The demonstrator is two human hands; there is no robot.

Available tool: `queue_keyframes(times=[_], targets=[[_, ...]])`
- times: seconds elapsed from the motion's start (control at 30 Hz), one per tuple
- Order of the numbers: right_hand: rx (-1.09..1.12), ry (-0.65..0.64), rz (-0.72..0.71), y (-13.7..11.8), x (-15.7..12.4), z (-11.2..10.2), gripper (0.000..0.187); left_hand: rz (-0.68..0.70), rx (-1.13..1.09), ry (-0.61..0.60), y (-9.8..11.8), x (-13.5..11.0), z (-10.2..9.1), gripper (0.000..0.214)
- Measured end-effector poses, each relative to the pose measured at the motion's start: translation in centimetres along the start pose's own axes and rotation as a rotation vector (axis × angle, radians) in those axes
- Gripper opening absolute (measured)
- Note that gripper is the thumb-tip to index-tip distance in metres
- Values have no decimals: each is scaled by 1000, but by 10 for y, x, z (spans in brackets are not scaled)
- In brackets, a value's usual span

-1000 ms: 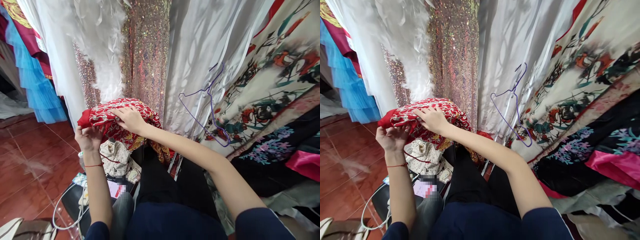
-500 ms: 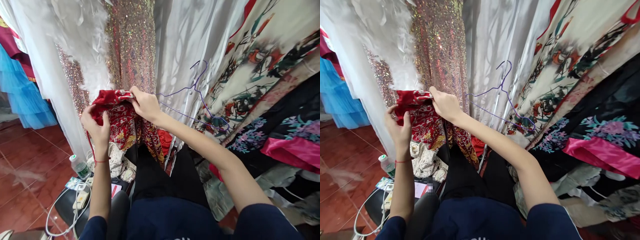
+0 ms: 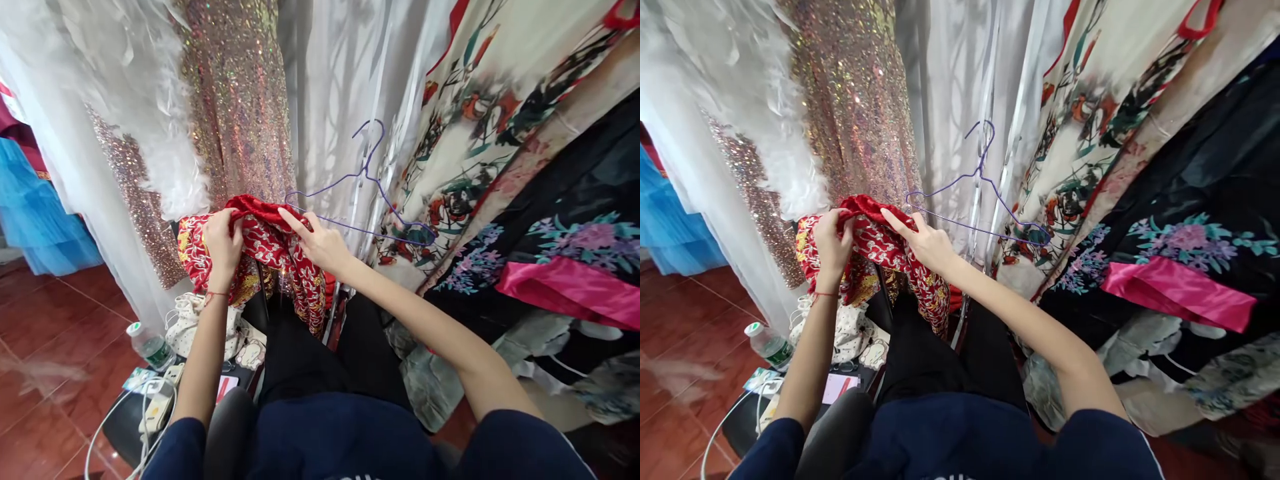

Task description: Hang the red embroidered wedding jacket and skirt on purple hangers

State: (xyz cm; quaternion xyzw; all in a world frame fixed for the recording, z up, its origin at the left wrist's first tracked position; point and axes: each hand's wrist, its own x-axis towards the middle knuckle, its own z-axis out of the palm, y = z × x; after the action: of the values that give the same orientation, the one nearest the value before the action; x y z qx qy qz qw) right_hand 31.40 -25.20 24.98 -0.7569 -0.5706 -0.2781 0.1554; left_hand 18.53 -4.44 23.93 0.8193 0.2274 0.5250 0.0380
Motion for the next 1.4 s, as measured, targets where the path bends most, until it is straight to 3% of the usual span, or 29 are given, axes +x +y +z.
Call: queue_keyframes(times=[0.2,0.3,0.47,0.57,0.77,0.87,0.97,1.07,1.2,1.3,1.4], targets=[[-158,-201,54,32,-24,5,50,135,94,-271,41,-4,35,21],[-223,-257,77,57,-54,30,42,152,148,-441,52,-25,65,26],[-237,-282,-54,103,-121,80,27,136,167,-881,54,-66,114,22],[-202,-290,-170,125,-148,96,26,135,115,-987,48,-79,134,16],[-94,-328,-322,144,-154,94,22,110,67,-915,59,-69,160,24],[-64,-411,-264,145,-151,85,23,168,3,-716,84,-55,169,47],[-79,-483,-157,152,-152,72,27,408,-123,-507,112,-39,180,54],[-112,-509,-80,166,-157,50,28,587,-159,-541,131,-21,191,48],[-81,-482,-35,184,-163,11,26,673,-140,-536,134,-2,198,38],[60,-363,-21,190,-168,-18,28,724,-132,-575,130,-2,194,39],[242,-288,-29,192,-170,-40,32,690,-96,-564,129,-13,185,42]])
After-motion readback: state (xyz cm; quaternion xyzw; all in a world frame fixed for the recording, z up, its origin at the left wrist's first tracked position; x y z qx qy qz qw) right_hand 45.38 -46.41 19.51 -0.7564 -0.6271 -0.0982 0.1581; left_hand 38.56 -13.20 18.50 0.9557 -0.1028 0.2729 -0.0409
